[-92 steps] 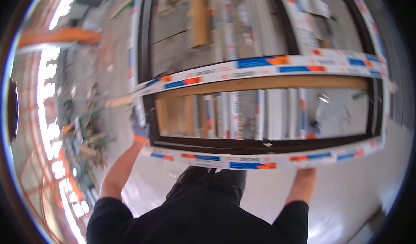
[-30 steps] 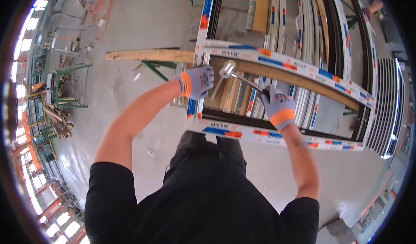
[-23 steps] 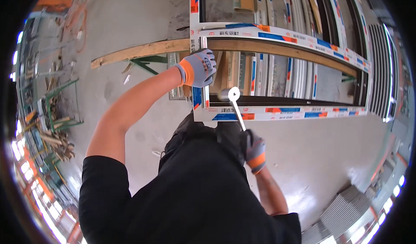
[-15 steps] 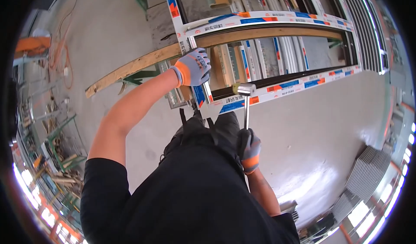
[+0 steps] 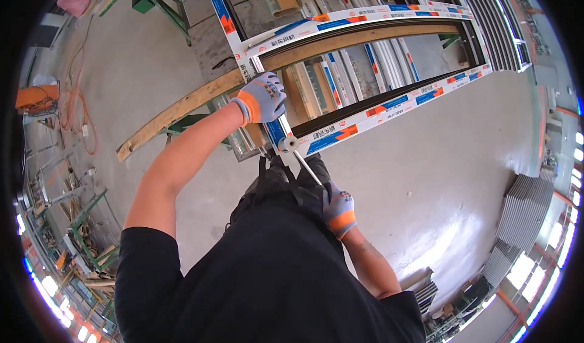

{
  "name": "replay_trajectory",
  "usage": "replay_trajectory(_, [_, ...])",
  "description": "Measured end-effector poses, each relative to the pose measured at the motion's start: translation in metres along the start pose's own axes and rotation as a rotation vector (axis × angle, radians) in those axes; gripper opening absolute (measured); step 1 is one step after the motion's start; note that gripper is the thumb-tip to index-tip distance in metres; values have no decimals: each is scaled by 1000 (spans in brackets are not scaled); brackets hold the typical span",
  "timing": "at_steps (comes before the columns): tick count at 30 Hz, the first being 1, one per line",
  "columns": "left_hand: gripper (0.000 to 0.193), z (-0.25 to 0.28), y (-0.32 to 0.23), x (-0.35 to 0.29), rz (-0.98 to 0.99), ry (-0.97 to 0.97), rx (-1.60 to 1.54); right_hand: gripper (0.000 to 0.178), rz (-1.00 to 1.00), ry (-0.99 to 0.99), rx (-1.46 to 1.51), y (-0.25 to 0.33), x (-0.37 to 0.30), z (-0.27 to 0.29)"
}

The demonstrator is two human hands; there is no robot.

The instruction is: Assembling window frames and cutting components using a miter saw in a fabrication facility.

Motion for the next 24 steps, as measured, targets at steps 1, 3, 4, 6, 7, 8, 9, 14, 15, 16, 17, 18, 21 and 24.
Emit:
replay_trajectory(1, [28, 0, 2, 0, -4, 11, -2, 25, 3, 2, 2, 9, 5, 6])
replay_trajectory(3, [28, 4, 1, 0, 2, 0, 15, 22, -124, -146, 297, 18, 11, 16])
replay_trajectory(4, [28, 6, -1, 0, 3, -13, 31, 22, -125, -144, 297, 17, 11, 16])
replay_trajectory(6, [28, 3, -3, 2, 8, 19, 33, 19, -136, 28, 100, 11, 11, 10])
replay_trajectory(7, [28, 3, -3, 3, 12, 50, 37, 21, -139, 113, 3, 8, 12, 7])
replay_trajectory(8, [28, 2, -4, 3, 13, 53, 39, 21, -139, 113, 7, 6, 10, 6])
replay_trajectory(9, [27, 2, -5, 2, 2, 73, 46, 21, -132, 80, 72, 4, 8, 6])
replay_trajectory(14, [25, 5, -2, 1, -7, -2, 25, 27, -265, -227, 534, -7, 29, 20])
replay_trajectory(15, [24, 3, -5, -1, -118, 5, -19, 31, -265, -208, 680, -1, 36, 30])
replay_trajectory(16, [23, 6, -6, -1, -227, 9, -61, 31, -261, -207, 683, 1, 45, 38])
replay_trajectory(17, [22, 6, -8, -5, -196, 32, -56, 33, -324, -144, 778, 0, 52, 43])
replay_trajectory(18, [22, 5, -9, -4, -200, 34, -59, 36, -395, -83, 869, -1, 55, 50])
replay_trajectory(21, [20, 1, -5, -7, -156, -92, -154, 40, -436, 3, 948, 3, 74, 72])
replay_trajectory(24, [19, 1, -7, -5, -178, -95, -162, 37, -576, 72, 1041, 13, 81, 77])
Point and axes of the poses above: each hand's wrist, its own x-axis towards the middle knuckle, its own z-axis out of the back of the hand, y = z × x, the point moved 2 cm from there along x, towards the middle knuckle, and after that the axes turned 14 degrees about z, right-handed, at the moved point
